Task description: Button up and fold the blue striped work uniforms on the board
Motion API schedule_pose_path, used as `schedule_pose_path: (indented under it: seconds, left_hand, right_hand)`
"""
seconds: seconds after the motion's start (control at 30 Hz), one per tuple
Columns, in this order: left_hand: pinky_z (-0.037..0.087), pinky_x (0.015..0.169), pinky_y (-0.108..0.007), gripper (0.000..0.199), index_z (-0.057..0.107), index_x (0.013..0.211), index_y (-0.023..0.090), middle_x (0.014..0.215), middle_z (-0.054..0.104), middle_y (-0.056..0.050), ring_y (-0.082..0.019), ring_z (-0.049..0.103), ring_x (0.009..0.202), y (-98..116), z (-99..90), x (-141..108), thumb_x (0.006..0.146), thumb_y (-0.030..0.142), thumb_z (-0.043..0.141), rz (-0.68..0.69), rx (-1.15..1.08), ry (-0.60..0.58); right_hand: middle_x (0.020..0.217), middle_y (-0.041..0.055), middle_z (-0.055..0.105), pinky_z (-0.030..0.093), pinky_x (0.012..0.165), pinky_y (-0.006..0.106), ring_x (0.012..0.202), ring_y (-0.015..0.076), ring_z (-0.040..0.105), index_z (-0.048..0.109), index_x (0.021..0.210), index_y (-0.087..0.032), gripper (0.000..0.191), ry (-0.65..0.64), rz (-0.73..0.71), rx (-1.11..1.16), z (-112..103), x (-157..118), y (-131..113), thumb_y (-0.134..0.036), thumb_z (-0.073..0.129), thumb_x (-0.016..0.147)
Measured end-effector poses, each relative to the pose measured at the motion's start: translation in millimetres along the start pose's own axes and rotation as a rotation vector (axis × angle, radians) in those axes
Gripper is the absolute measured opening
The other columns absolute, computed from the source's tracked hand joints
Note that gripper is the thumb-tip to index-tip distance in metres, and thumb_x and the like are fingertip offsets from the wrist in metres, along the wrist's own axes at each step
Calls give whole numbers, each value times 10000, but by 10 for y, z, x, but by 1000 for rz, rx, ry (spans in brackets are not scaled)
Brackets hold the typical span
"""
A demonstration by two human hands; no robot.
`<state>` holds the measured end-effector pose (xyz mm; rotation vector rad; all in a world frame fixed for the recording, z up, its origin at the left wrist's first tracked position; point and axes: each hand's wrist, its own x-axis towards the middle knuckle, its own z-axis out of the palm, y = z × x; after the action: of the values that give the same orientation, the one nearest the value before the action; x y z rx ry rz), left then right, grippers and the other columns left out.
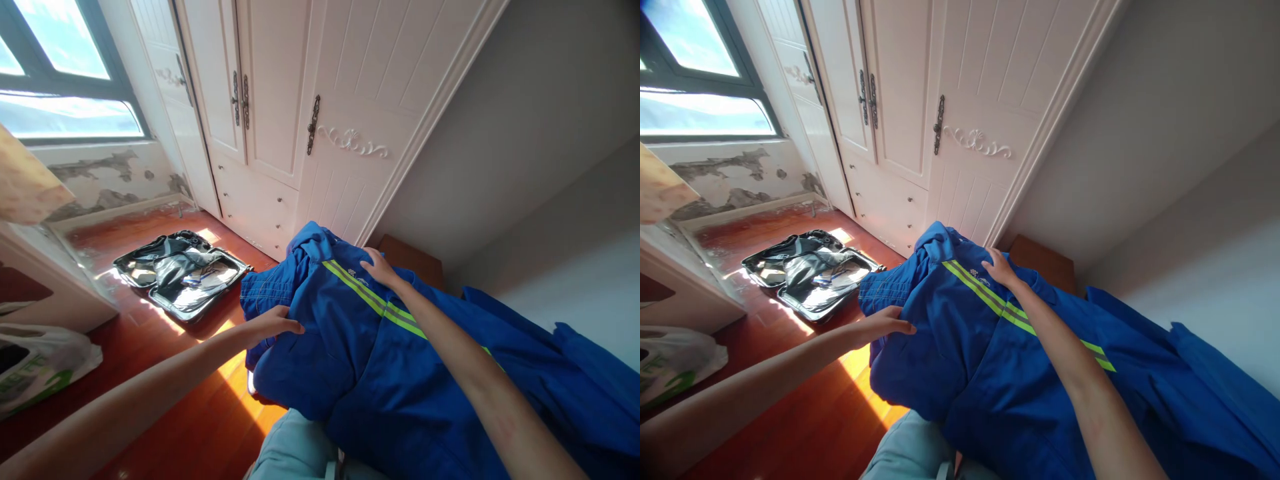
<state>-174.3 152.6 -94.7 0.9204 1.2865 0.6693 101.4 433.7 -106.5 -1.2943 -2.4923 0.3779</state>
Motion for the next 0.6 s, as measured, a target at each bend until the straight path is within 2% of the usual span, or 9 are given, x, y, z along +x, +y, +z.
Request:
schedule_pose_path:
  seconds: [0.1,0.17,0.27,0.33,0.43,0.5,0.6]
  left_hand:
    - [544,723,-330,437,712,876,156,770,741,-38,-256,705,795,86,-73,-73,541,404,842,29,-141,-36]
    - [548,743,-335,471,704,935,157,847,751,-52,-257,710,831,125,-140,-140,575,428,840,72,-148,-66]
    - [537,676,-318,556,680,1014,163,871,740,-57,-257,707,821,93,-232,-220,609,521,813,85,-62,-36]
    - [512,620,-302,563,676,981,168,799,719,-43,-252,692,769,27,-273,-239,614,581,780,104,83,58]
    - [454,574,-289,478,652,799,186,692,663,-21,-241,652,700,-51,-296,-222,639,632,713,140,449,244]
    - [412,568,-288,448,592,683,201,664,636,-27,-245,638,685,-56,-284,-200,675,646,653,119,719,351]
    - [376,568,-296,505,518,603,214,661,630,-61,-261,641,691,-16,-230,-182,746,698,535,30,1014,428]
  right_hand:
    - [1495,265,408,321,1125,566,1393,387,385,458,1426,-66,638,21,305,-111,-373,-218,579,-390,561,886]
    - [1423,277,491,361,1063,611,1326,432,456,548,1348,-75,618,8,468,-161,-577,-428,908,-393,642,827]
    - [1220,199,665,473,959,502,1148,374,612,689,1143,-137,473,-27,595,-183,-728,-718,1235,-405,729,755]
    - [1140,143,708,500,901,424,1067,320,655,720,1056,-176,365,-17,644,-192,-732,-832,1346,-393,730,761]
    - [1114,95,724,486,895,413,1061,300,656,727,1014,-221,264,40,715,-221,-659,-867,1411,-351,717,784]
    - [1092,79,731,481,890,397,1061,288,654,732,976,-239,216,78,750,-237,-605,-829,1424,-338,719,785]
    - [1077,82,732,495,841,357,1032,272,663,733,943,-240,165,132,791,-252,-567,-743,1440,-327,695,808]
